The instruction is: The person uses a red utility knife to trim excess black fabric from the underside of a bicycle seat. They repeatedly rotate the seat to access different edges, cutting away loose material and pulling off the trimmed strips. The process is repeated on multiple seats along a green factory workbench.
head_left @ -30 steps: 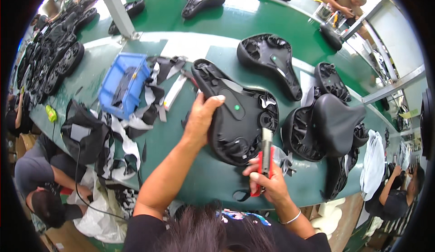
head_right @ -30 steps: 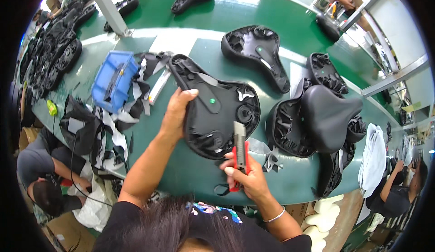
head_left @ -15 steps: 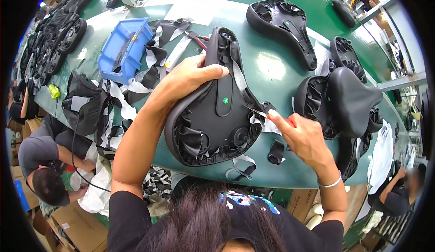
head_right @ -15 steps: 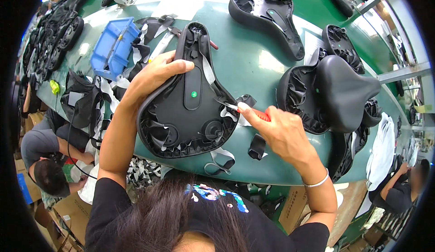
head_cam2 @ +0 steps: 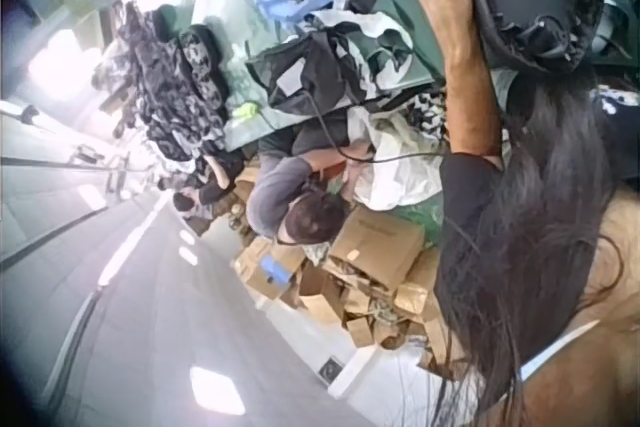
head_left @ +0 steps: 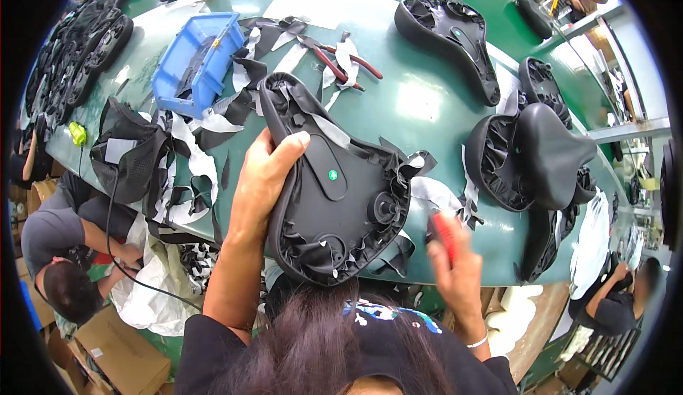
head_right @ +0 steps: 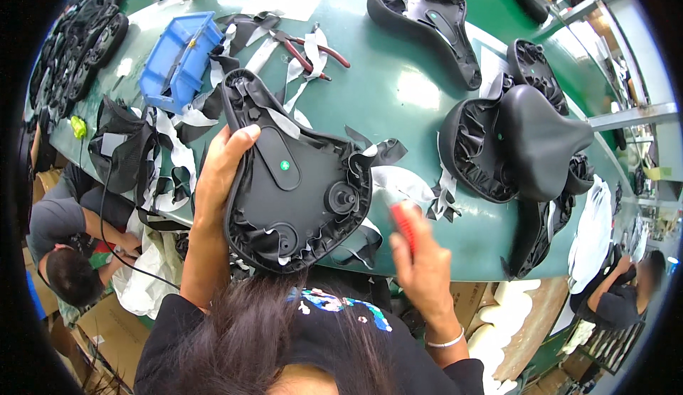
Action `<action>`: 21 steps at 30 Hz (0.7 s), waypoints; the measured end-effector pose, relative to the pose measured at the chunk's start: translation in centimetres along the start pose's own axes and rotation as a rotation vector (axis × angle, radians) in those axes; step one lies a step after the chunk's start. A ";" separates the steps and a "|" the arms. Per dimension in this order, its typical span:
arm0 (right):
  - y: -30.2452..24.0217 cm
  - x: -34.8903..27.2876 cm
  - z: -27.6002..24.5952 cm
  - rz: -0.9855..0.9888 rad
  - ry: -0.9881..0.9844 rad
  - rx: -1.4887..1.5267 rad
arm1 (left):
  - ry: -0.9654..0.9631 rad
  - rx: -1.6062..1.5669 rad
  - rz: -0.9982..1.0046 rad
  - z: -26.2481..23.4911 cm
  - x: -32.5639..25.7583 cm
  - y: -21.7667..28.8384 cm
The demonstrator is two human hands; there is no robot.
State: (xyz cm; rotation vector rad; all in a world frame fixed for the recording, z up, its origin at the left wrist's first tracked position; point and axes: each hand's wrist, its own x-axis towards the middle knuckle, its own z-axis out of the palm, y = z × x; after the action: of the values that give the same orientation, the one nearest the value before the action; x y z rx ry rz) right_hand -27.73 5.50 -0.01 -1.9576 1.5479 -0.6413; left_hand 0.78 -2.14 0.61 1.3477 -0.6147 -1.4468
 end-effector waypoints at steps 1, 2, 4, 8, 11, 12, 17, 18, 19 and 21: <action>-0.9 1.2 0.0 0.045 0.126 0.160 | 0.001 0.008 0.017 -0.6 -0.2 -0.5; -2.2 2.8 0.5 0.099 0.248 0.320 | 0.022 0.018 0.037 -0.7 -0.7 -0.5; -3.2 7.0 2.2 -0.176 0.196 0.155 | 0.048 0.039 0.090 -0.2 -1.5 -0.3; -2.3 10.4 1.4 0.188 0.049 0.613 | 0.215 0.107 0.268 -2.6 -1.3 -3.2; 0.8 10.7 1.3 0.155 0.181 0.923 | 0.467 0.703 0.391 -3.0 -2.2 -3.8; 0.2 10.7 1.3 0.152 0.179 0.883 | 0.522 0.970 0.544 -2.3 -2.3 -3.5; -3.0 10.6 1.5 -0.176 0.134 0.382 | -0.245 1.293 1.010 5.8 -0.2 -0.6; -3.4 10.4 1.3 -0.293 0.146 0.233 | -0.307 1.173 1.038 6.4 1.1 -1.6; -3.3 9.8 0.2 -0.203 0.076 0.321 | -0.326 1.159 1.013 6.1 1.6 -2.0; -0.7 7.8 -1.7 -0.071 0.015 0.296 | -0.376 1.102 0.950 5.6 2.5 -2.2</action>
State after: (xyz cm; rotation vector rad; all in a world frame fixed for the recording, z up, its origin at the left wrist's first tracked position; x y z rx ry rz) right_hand -26.65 -2.21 1.98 -1.7922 1.3111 -0.8635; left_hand -4.82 -5.11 -1.03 1.1941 -2.1571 -0.4939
